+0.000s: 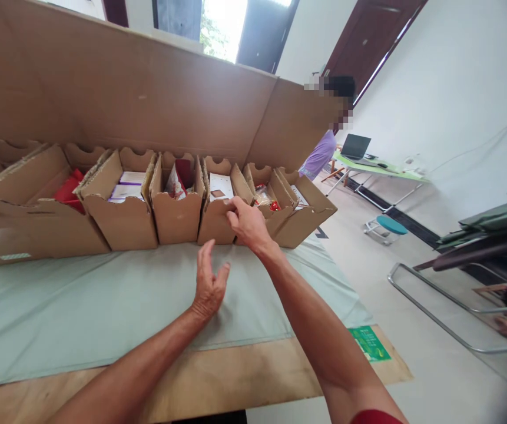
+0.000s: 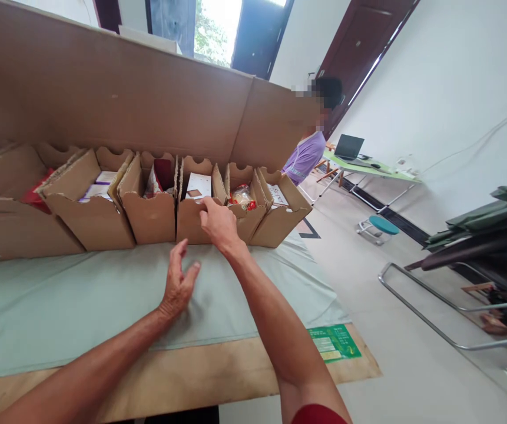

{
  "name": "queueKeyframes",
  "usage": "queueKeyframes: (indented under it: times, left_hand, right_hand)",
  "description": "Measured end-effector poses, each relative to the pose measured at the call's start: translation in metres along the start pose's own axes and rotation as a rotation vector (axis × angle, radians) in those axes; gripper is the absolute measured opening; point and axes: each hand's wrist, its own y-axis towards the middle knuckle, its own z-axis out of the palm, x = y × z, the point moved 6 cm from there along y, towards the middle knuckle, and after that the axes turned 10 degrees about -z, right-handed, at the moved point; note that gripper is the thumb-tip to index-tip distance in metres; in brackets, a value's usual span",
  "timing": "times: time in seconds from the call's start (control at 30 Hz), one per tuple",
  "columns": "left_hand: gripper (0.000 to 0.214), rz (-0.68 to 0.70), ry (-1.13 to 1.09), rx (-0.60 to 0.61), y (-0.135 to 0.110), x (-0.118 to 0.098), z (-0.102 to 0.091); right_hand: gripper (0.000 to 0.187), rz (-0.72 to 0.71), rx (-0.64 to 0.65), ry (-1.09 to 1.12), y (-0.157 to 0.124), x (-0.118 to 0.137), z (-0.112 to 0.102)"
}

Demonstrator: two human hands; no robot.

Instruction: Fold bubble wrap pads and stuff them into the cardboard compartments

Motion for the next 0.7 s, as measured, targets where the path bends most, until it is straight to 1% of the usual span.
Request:
queueKeyframes:
  times: [0.07,0.1,0.13,0.2,0.27,0.33,0.4,0.47,0.53,0.57,0.6,0.63,0.67,0.7]
  left_hand:
    - [0.053,0.053,-0.078,-0.154,0.011,-0.019,-0.02]
    - [0.051,0.066,-0.119,-0.217,0.015,-0.028,-0.031]
    - [0.051,0.073,-0.158,-0.264,0.017,-0.037,-0.042]
    - [0.052,0.079,-0.219,-0.305,0.014,-0.052,-0.062]
    - [0.053,0.076,-0.237,-0.283,0.002,-0.06,-0.078]
    - [0.054,0.036,-0.22,-0.197,-0.018,-0.06,-0.086]
    - [0.058,-0.023,-0.201,-0.075,-0.04,-0.058,-0.088]
    - [0.067,-0.049,-0.195,0.045,-0.061,-0.061,-0.084]
    - [0.078,-0.033,-0.188,0.123,-0.077,-0.073,-0.075]
    - [0.083,-0.022,-0.177,0.147,-0.082,-0.08,-0.07]
    - [0.087,-0.014,-0.162,0.167,-0.087,-0.089,-0.064]
    - [0.09,-0.012,-0.144,0.18,-0.09,-0.096,-0.059]
    - [0.091,-0.017,-0.128,0.191,-0.092,-0.103,-0.054]
    - [0.093,-0.027,-0.118,0.197,-0.094,-0.109,-0.049]
  right_hand:
    - [0.027,0.015,-0.014,-0.026,-0.009,0.004,-0.006]
    - [0.025,0.004,-0.031,-0.019,-0.022,0.007,-0.011]
    - [0.023,-0.015,-0.056,-0.002,-0.039,0.011,-0.017]
    - [0.021,-0.069,-0.134,0.07,-0.087,0.019,-0.033]
    - [0.018,-0.127,-0.203,0.169,-0.143,0.027,-0.048]
    - [0.017,-0.169,-0.195,0.249,-0.196,0.036,-0.056]
    - [0.018,-0.194,-0.161,0.295,-0.239,0.044,-0.062]
    - [0.021,-0.205,-0.105,0.346,-0.268,0.048,-0.07]
    - [0.033,-0.224,-0.049,0.433,-0.282,0.051,-0.083]
    - [0.038,-0.23,-0.048,0.473,-0.282,0.051,-0.093]
    - [0.041,-0.233,-0.075,0.494,-0.279,0.051,-0.105]
    - [0.04,-0.234,-0.125,0.484,-0.272,0.051,-0.116]
    - [0.034,-0.234,-0.177,0.442,-0.262,0.052,-0.127]
    - [0.027,-0.241,-0.2,0.374,-0.248,0.054,-0.133]
